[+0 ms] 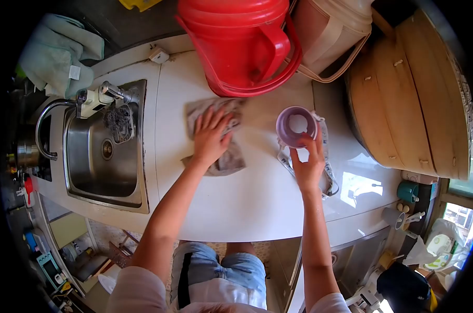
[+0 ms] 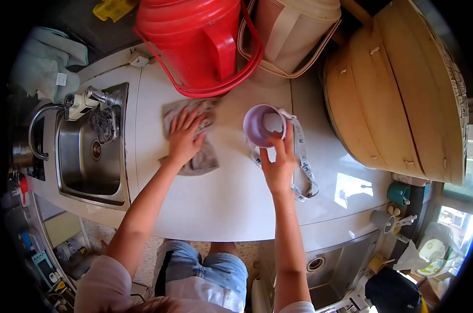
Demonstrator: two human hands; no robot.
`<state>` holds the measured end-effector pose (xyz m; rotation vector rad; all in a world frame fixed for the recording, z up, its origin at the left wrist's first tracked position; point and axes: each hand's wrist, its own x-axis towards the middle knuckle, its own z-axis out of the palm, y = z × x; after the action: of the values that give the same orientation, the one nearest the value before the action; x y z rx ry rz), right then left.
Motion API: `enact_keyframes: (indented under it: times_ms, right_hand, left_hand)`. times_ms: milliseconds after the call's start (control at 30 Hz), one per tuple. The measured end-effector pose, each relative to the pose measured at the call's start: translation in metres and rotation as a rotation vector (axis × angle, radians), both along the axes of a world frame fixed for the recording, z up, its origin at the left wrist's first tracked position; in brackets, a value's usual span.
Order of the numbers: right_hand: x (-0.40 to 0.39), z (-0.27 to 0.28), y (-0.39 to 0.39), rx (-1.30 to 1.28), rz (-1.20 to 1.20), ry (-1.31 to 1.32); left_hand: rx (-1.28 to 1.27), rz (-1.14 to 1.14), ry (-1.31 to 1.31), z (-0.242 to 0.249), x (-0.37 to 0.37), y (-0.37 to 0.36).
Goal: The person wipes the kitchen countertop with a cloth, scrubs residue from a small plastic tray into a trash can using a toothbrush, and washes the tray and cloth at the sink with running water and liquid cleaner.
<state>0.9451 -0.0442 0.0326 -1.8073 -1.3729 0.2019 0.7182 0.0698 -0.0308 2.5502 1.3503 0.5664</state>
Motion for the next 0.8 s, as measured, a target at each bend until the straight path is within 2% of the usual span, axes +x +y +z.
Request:
enact_keyframes:
  times_ms: [100, 200, 267, 333, 433, 500, 533, 633, 667, 700, 767, 800]
  right_hand:
    - [-0.001, -0.006, 0.002, 0.105, 0.019, -0.08]
    - [0.008, -0.017, -0.001, 0.075, -0.006, 0.059]
    - [0.013, -0.02, -0.002, 0.056, -0.052, 0.163]
    - [0.018, -0.024, 0.0, 0.06, -0.064, 0.188]
    - [0.025, -0.023, 0.005, 0.07, -0.073, 0.122]
    - [0.022, -0.014, 0.009, 0.092, -0.138, 0.112]
    - [0.025, -0.009, 0.006, -0.065, -0.155, 0.041]
    - [0.033, -0.001, 0.003, -0.084, -0.19, -0.069]
    - [0.035, -0.003, -0.003, -0.094, -0.221, 0.066]
    - [0.039, -0.007, -0.01, -0.081, -0.231, 0.023]
    - [0.046, -0.022, -0.032, -0.052, -0.248, -0.06]
    - [0.047, -0.033, -0.051, -0.176, -0.266, -0.132]
  left_hand:
    - [-0.031, 0.198, 0.042, -0.005, -0.047, -0.041]
    - [-0.141, 0.298, 0.107, -0.001, -0.081, -0.112]
    - [-0.19, 0.327, 0.216, 0.002, -0.073, -0.159]
    - [-0.283, 0.22, 0.139, 0.006, -0.037, -0.2]
    - [-0.394, -0.268, 0.122, 0.0, 0.017, -0.224]
    - [-0.438, -0.421, 0.101, 0.005, 0.047, -0.217]
    - [-0.427, -0.472, 0.095, 0.003, 0.053, -0.208]
    - [-0.322, -0.59, 0.171, -0.005, 0.05, -0.172]
    - [-0.397, -0.562, 0.221, 0.004, 0.041, -0.148]
    - [-0.329, -0.441, 0.136, -0.01, 0.026, -0.13]
    - [-0.273, -0.161, 0.017, 0.002, -0.007, -0.069]
    - [-0.151, -0.005, -0.009, 0.0, -0.023, -0.041]
